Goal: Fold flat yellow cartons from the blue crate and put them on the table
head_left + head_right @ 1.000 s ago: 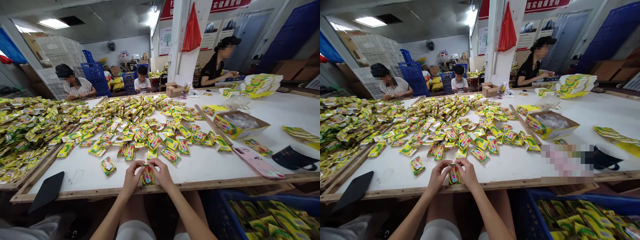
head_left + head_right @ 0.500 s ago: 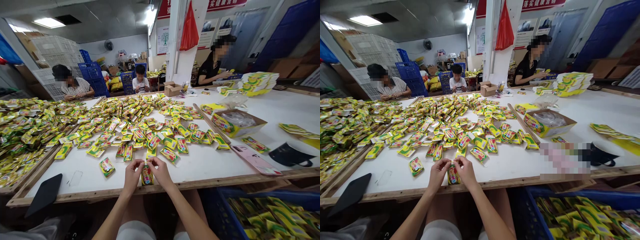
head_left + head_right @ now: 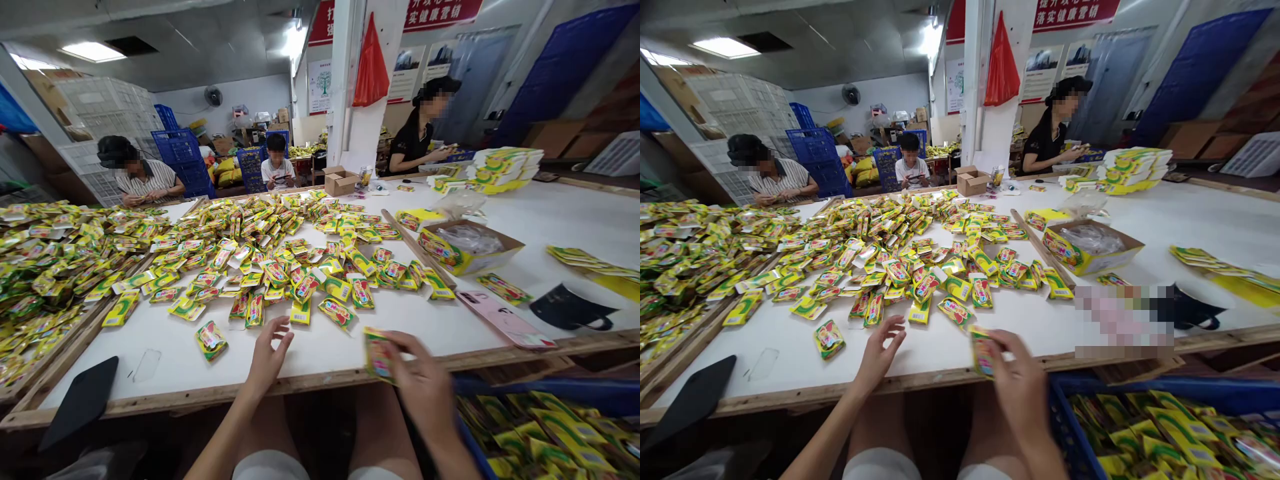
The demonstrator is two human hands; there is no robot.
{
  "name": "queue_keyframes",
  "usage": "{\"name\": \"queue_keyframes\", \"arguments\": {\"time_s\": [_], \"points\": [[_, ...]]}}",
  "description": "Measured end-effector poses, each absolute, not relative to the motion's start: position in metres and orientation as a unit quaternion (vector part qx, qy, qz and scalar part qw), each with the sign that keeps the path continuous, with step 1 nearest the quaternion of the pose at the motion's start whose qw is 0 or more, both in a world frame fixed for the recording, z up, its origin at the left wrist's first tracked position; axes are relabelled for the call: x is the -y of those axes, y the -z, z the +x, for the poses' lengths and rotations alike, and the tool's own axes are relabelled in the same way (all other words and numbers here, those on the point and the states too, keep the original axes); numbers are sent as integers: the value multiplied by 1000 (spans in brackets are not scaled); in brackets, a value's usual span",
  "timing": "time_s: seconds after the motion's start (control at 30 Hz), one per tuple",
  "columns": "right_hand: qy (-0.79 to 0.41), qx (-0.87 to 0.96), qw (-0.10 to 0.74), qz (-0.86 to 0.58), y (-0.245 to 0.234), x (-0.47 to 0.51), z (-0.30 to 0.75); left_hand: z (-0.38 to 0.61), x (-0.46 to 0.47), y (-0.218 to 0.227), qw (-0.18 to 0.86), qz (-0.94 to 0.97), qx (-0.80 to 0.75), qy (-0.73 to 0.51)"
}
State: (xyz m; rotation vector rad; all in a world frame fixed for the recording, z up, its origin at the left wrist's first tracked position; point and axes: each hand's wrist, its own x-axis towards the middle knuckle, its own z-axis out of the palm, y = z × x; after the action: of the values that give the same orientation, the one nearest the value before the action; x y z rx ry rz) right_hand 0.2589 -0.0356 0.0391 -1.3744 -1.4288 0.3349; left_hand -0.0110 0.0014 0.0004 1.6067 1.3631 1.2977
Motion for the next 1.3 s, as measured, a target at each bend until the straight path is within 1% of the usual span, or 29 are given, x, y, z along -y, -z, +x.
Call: {"name": "queue_keyframes", "arguments": {"time_s": [0.07, 0.1, 0.13, 0.2, 0.27, 0.33, 0.43, 0.5, 0.63, 0.73, 0.83, 0.97, 1.1, 1.17, 1.23, 1.3], "points": [[12, 579, 505, -640, -55, 59, 315, -6, -22, -2, 261, 647, -526, -485], [67, 575, 484, -656, -60, 70, 338, -2, -35, -3, 229, 662, -525, -483], [107, 568, 473, -665, -63, 79, 355, 2, -50, -4, 198, 675, -524, -480], [126, 564, 461, -674, -60, 91, 370, 14, -79, -6, 145, 697, -533, -457], [87, 567, 462, -676, -50, 95, 365, 25, -104, -10, 117, 717, -543, -421], [36, 576, 469, -669, -37, 93, 348, 32, -119, -13, 111, 732, -540, -399], [-31, 582, 499, -642, -23, 82, 315, 32, -116, -15, 124, 735, -528, -406], [-81, 584, 522, -616, -18, 72, 291, 27, -97, -14, 178, 706, -519, -447], [-215, 605, 535, -549, -8, 41, 237, 16, -40, -7, 333, 612, -471, -541], [-305, 618, 545, -478, 2, 15, 196, 12, -3, 0, 411, 567, -452, -552], [-370, 625, 544, -420, 11, -4, 167, 7, 14, 6, 447, 559, -451, -532], [-402, 635, 512, -415, 17, -12, 157, 1, 16, 10, 463, 555, -457, -518], [-411, 620, 523, -417, 18, -12, 159, -6, 13, 11, 488, 560, -453, -494], [-415, 642, 497, -410, 15, -14, 158, -10, 11, 12, 489, 562, -456, -486], [-410, 668, 474, -400, 10, -17, 153, -15, 8, 12, 467, 567, -466, -493], [-393, 683, 474, -394, 6, -20, 147, -18, 5, 12, 422, 579, -480, -507]]}}
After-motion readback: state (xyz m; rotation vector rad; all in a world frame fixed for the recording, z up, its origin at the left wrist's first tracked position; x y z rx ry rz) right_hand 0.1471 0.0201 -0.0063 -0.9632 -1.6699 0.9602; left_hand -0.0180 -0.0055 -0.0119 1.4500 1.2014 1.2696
